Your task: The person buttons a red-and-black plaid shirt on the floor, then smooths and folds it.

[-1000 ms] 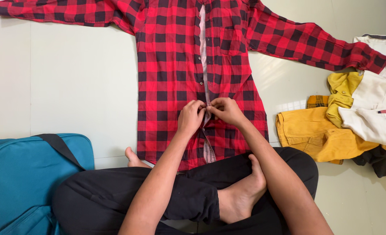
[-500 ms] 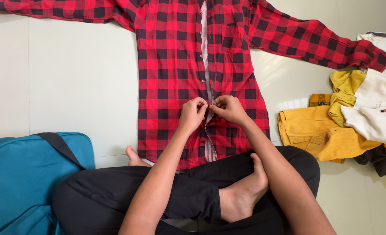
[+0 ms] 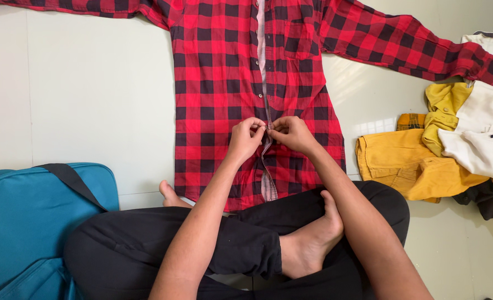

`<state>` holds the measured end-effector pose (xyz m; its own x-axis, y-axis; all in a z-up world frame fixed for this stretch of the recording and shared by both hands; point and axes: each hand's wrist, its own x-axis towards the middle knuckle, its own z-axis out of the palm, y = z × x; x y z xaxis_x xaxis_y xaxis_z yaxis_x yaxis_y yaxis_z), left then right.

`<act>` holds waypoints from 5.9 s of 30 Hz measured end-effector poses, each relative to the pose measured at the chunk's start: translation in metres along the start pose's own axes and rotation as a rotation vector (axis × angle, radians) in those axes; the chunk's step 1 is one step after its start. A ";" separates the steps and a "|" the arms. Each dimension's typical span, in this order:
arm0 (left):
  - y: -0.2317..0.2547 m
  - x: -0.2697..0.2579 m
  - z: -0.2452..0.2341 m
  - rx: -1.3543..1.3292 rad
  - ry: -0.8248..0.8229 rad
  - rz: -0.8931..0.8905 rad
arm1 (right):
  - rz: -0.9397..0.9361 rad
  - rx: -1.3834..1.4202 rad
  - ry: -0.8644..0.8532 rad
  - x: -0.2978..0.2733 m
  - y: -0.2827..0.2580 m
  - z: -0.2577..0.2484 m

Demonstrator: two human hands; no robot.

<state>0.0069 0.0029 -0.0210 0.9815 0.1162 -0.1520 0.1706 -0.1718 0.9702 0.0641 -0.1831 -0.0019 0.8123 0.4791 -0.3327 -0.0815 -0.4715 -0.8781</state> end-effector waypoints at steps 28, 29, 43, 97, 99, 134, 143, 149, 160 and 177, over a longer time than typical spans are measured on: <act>0.005 -0.003 0.000 0.041 0.063 0.012 | 0.058 0.012 -0.032 0.001 0.003 -0.005; 0.005 -0.004 0.001 0.033 0.066 0.016 | 0.031 0.017 -0.025 0.001 0.002 -0.004; 0.020 -0.006 -0.001 0.003 0.032 -0.055 | 0.003 -0.001 0.020 -0.004 -0.015 -0.005; 0.011 -0.006 0.004 0.053 0.127 0.098 | 0.000 -0.024 0.015 -0.005 -0.017 -0.007; 0.010 -0.006 0.004 0.053 0.129 0.101 | 0.022 -0.031 0.016 -0.004 -0.017 -0.006; -0.037 -0.024 0.000 0.018 0.316 0.226 | -0.035 0.390 0.180 -0.033 0.066 -0.040; 0.020 -0.167 -0.034 0.287 -0.021 0.339 | 0.000 0.264 0.003 -0.114 0.049 -0.040; 0.047 -0.263 -0.044 0.558 -0.171 0.344 | 0.037 0.602 0.167 -0.208 0.027 -0.036; -0.030 -0.291 -0.068 0.531 -0.243 0.329 | -0.467 -0.628 0.182 -0.318 -0.084 0.052; 0.019 -0.238 -0.077 0.816 0.110 0.556 | -0.040 -0.824 0.307 -0.257 -0.108 0.048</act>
<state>-0.2302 0.0472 0.0482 0.9334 -0.1021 0.3439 -0.2636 -0.8455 0.4645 -0.1634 -0.2198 0.1620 0.9347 0.3423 -0.0959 0.2967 -0.8997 -0.3203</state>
